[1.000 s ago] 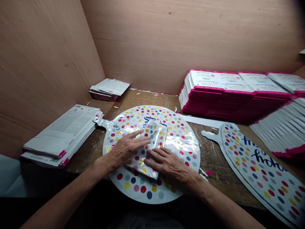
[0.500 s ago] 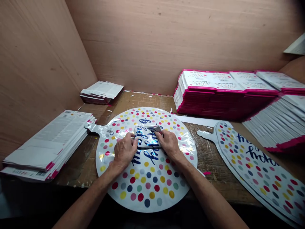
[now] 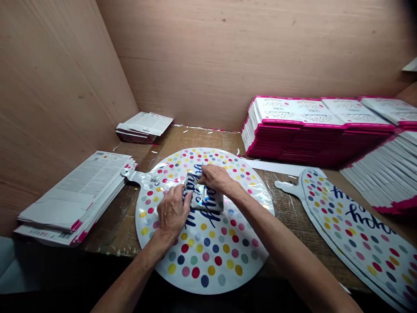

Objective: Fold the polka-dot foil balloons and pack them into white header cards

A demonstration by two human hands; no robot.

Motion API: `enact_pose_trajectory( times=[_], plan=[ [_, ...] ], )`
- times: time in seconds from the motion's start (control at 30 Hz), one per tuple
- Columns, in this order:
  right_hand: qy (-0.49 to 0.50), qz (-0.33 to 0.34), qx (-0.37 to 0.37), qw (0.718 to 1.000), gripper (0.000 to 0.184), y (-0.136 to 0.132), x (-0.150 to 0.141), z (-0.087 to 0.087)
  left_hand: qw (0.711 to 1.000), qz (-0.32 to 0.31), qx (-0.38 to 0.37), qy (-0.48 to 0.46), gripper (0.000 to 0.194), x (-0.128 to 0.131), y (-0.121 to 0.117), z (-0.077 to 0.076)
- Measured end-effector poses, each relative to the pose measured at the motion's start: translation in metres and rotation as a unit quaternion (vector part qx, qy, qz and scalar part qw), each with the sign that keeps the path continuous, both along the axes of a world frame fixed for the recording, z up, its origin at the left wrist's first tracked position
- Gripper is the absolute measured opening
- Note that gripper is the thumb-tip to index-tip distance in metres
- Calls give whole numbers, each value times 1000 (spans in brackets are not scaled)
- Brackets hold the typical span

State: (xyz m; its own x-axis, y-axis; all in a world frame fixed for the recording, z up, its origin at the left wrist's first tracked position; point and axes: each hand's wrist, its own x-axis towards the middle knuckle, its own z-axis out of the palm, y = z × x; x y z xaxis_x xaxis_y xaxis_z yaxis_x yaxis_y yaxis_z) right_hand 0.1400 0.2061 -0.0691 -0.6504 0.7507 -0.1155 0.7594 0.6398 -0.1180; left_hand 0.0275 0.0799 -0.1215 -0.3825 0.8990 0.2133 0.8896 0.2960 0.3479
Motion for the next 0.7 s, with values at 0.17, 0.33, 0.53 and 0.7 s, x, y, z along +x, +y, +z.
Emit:
enact_pose_trajectory(
  times=[0.17,0.33,0.53,0.7],
  plan=[
    [72,23,-42,996,16,-41,33,-4,976,15,56,-208,45,-4,-10,4],
    [92,47,-68,992,30,-74,33,-10,922,-40,103,-371,35,8,-22,7],
    [214,60,-164,961,28,-84,51,-26,951,39,115,-284,36,-44,-56,25],
    [266,-3,-194,944,37,-75,90,-46,975,184,-28,120,38,-127,-80,43]
  ],
)
